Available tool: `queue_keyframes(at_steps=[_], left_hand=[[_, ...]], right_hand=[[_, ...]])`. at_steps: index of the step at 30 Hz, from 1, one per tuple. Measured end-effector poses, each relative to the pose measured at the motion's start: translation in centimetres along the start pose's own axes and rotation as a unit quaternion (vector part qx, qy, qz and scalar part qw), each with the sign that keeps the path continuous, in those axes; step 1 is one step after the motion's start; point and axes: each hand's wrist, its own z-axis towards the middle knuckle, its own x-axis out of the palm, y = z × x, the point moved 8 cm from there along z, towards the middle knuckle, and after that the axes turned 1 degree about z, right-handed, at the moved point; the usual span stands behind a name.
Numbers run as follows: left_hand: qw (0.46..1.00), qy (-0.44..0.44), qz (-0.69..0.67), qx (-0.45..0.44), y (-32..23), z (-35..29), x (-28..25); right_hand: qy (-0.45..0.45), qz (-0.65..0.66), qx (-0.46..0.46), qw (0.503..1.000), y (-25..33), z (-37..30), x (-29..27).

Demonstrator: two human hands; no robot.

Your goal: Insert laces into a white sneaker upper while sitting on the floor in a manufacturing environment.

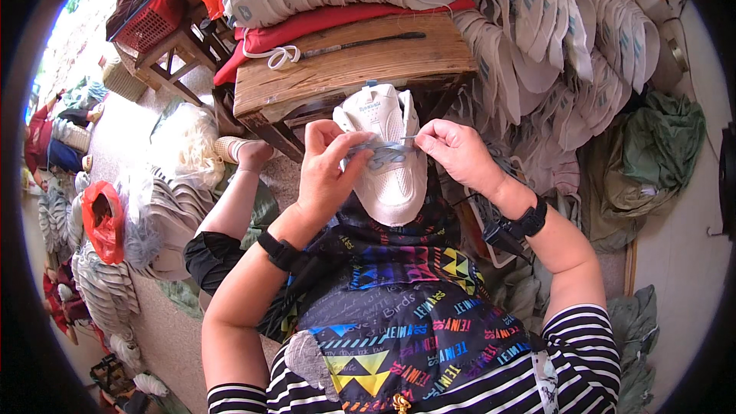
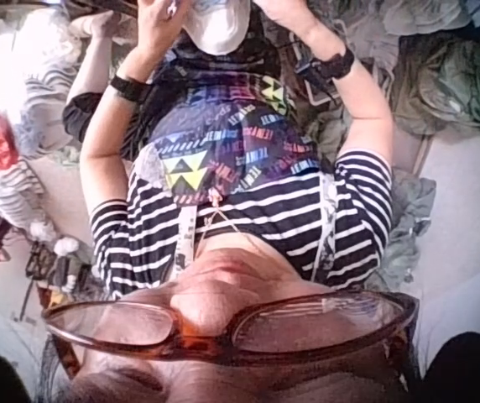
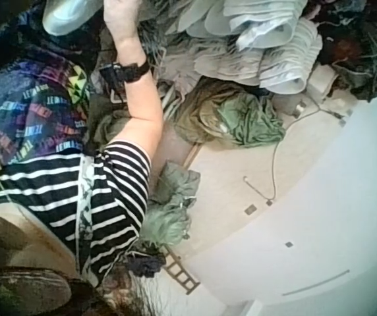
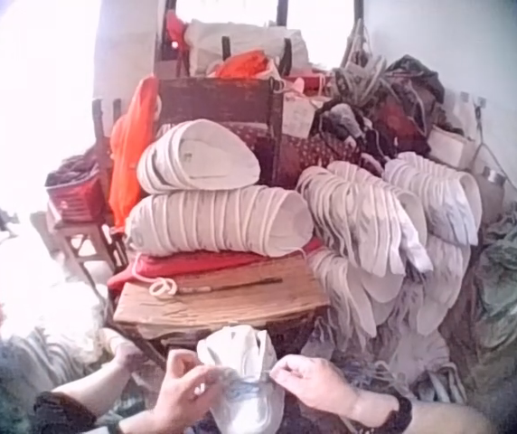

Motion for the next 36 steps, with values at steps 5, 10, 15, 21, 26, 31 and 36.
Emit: queue_keyframes(at_steps=[5,10,15,21,26,31,36], left_hand=[[0.999,0.037,0.005,0.021,-0.9,1.1,0.7],[0.997,0.004,0.065,0.042,-1.5,1.2,0.5],[0.810,0.046,-0.383,-0.441,4.0,-1.9,0.3],[0.857,0.057,-0.309,-0.408,4.8,-3.4,-0.4],[0.831,0.132,-0.352,-0.410,3.2,-3.8,1.7],[0.865,0.085,-0.377,-0.320,3.0,-2.9,1.5],[0.882,0.049,-0.326,-0.336,3.6,-2.9,1.5]], right_hand=[[-0.030,-0.099,-0.011,0.995,0.2,0.3,-0.6],[-0.040,-0.097,-0.012,0.994,0.5,0.7,-0.7],[-0.138,-0.196,-0.212,0.947,4.6,-0.2,-0.7],[-0.098,-0.288,-0.262,0.916,6.0,-0.7,0.2],[0.010,0.014,-0.015,1.000,0.3,1.0,0.3],[-0.009,-0.022,-0.077,0.997,0.3,1.2,0.7],[0.053,-0.010,-0.063,0.997,0.5,1.7,0.5]])
